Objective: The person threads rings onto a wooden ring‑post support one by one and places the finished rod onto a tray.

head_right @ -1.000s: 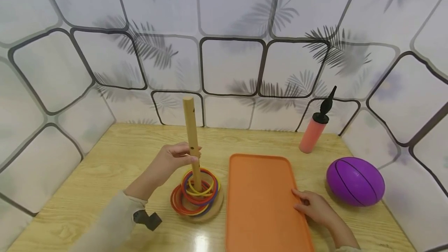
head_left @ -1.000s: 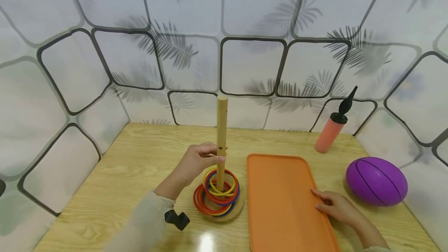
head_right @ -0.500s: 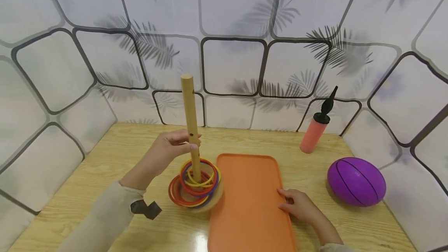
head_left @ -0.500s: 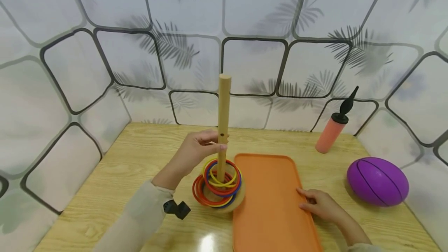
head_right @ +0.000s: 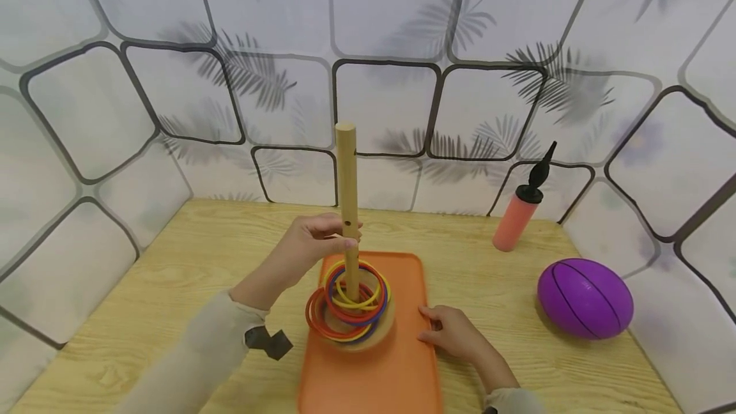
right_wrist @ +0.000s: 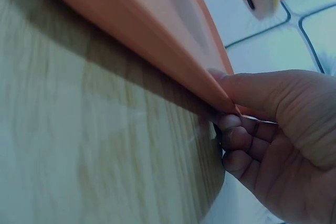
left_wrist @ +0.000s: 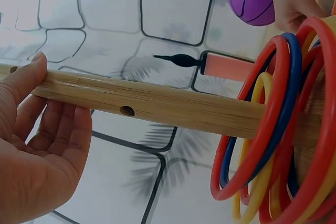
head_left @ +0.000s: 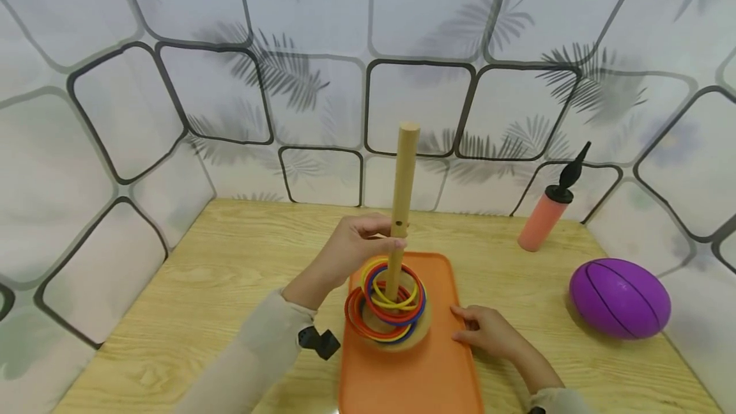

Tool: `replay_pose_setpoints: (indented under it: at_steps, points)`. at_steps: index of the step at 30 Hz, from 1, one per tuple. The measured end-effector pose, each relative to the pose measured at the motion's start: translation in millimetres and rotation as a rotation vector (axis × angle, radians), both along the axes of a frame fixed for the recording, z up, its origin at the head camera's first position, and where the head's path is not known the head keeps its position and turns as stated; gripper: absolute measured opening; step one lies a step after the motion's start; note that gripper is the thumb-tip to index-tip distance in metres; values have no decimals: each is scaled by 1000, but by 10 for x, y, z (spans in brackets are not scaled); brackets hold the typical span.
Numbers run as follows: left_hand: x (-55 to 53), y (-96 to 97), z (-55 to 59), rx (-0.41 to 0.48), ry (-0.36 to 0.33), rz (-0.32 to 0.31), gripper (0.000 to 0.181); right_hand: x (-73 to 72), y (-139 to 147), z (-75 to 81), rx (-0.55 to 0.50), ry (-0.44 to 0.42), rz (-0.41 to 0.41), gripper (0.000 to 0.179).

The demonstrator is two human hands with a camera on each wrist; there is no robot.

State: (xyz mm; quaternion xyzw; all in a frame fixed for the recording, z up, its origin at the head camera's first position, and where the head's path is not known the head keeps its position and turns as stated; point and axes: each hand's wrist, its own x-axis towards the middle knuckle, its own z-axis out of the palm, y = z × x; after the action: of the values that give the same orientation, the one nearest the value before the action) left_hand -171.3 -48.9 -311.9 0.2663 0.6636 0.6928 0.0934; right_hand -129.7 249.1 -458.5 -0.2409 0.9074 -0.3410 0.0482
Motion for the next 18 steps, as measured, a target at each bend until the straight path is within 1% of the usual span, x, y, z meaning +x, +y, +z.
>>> replay_pose_setpoints:
  at_steps: [5,11,13,15,18]
  points:
    - [2,86,-67,-21,6,-19,29,-41,-112,-3,9,6,-8,56]
    - [-4,146,-219,-4,12,-39,29,-59,-168,-3,19,-11,-8,56]
    - [-13,154,-273,-4,1,-43,30,-57,-177,0,21,-9,-6,56]
    - [-24,153,-321,-24,-22,-39,30,-56,-185,2,22,-3,-5,55]
    - [-34,147,-366,-51,-57,-37,31,-52,-196,7,22,-5,-8,54]
